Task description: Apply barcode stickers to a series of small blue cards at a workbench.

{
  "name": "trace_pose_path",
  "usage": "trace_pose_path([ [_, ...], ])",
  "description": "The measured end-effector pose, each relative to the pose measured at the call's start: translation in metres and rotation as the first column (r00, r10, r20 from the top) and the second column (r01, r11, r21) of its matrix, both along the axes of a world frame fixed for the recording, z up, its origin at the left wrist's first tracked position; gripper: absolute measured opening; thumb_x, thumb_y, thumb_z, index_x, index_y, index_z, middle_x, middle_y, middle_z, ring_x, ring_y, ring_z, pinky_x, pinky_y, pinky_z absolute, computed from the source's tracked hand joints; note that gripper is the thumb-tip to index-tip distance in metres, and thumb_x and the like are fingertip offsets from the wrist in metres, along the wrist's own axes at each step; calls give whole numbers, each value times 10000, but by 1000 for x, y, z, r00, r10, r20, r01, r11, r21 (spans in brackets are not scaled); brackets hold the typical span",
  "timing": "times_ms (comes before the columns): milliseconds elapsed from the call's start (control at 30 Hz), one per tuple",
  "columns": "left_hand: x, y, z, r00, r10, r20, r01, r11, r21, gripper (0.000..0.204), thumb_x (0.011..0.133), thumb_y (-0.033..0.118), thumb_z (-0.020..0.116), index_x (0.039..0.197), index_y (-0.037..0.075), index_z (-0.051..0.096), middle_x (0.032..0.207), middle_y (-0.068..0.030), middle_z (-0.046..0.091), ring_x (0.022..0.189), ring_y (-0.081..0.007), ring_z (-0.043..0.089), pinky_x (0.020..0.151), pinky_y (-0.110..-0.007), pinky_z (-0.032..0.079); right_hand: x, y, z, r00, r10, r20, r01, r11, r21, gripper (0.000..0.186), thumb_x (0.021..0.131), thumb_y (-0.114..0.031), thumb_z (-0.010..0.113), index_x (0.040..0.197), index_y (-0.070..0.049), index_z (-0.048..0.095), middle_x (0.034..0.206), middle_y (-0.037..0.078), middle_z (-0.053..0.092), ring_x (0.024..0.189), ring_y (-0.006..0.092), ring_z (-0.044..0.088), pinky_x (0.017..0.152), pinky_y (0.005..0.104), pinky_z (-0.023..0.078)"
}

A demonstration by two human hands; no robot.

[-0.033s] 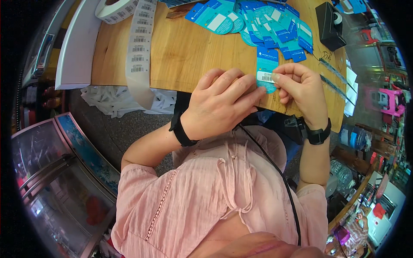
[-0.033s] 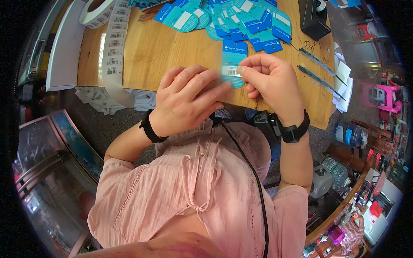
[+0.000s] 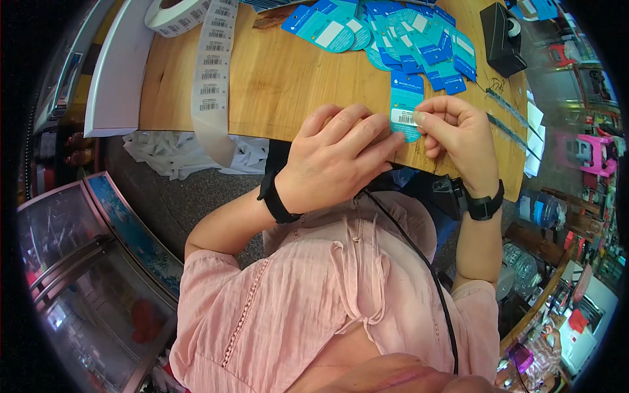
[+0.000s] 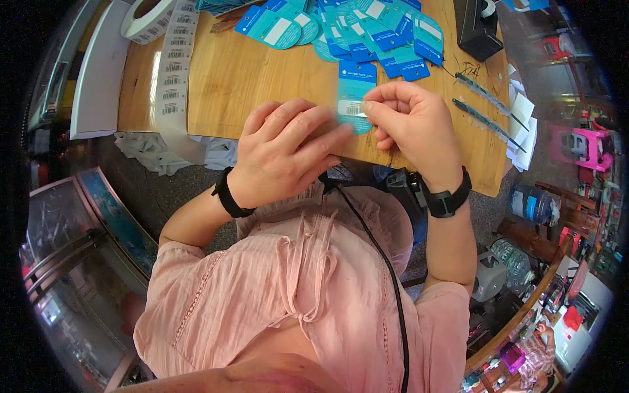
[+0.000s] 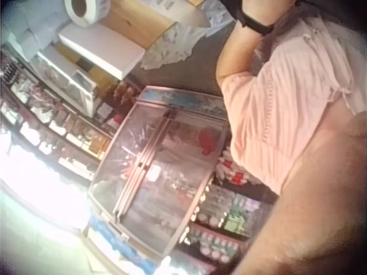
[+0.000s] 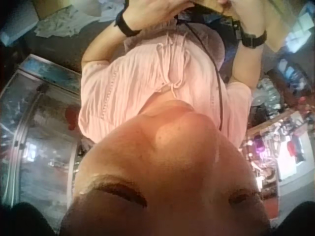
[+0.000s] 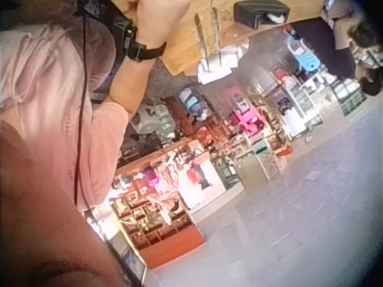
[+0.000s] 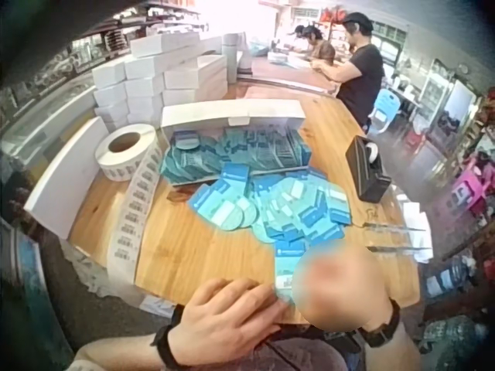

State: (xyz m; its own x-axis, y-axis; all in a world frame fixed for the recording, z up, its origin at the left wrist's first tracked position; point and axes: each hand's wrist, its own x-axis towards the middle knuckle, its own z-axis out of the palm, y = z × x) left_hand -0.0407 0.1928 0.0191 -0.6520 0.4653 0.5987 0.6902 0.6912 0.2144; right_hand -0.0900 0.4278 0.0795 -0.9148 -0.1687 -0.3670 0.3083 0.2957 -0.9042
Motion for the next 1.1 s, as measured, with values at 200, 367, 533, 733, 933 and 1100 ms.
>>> trace_pose_path([
  [200,1,1,8,999,-7,33,8,1000,-24,482,813,328,831,1275,224,739,1356,29,665,1174,-206,624,1017,-408,464,3,-4,1,1000,-19,-19,19,999,41,194,1007,-155,774,1122,-4,734,810,-20,697,625,20,609,550,187,495],
  [367,2,-1,14,997,-26,72,30,998,-51,486,817,294,840,1278,196,720,1417,24,656,1197,-199,606,1030,-405,456,7,-4,4,991,3,-131,21,984,179,257,993,-157,787,1194,-6,734,807,-3,708,624,35,604,563,216,499],
  [533,1,-1,11,998,-23,60,27,998,-57,449,838,296,832,1263,206,722,1415,31,659,1208,-207,606,1038,-412,450,9,6,19,939,119,-321,106,790,604,479,945,-151,817,1401,-66,700,1034,102,785,803,147,730,759,325,590],
  [733,2,-3,11,999,-37,40,40,997,-62,522,855,328,821,1347,216,691,1434,21,657,1222,-223,619,1047,-421,451,36,11,-19,506,663,-551,-36,655,755,641,907,-310,860,1480,-104,659,1591,123,591,1526,402,472,1257,558,357],
  [933,-6,-22,28,970,-92,225,62,989,137,682,929,440,788,1485,95,594,1545,-169,584,1358,-400,579,1138,-531,433,66,25,-23,405,690,-601,-72,679,731,490,857,-186,846,1327,-82,756,1463,125,694,1450,399,571,1216,573,426],
  [1100,-35,-36,23,969,172,179,-136,971,-197,662,1069,436,634,1605,75,488,1687,-231,431,1528,-438,432,1236,-547,352,104,44,-37,477,349,-807,-285,929,234,289,823,93,720,1077,-9,811,1116,178,810,1056,342,793,932,415,628],
])
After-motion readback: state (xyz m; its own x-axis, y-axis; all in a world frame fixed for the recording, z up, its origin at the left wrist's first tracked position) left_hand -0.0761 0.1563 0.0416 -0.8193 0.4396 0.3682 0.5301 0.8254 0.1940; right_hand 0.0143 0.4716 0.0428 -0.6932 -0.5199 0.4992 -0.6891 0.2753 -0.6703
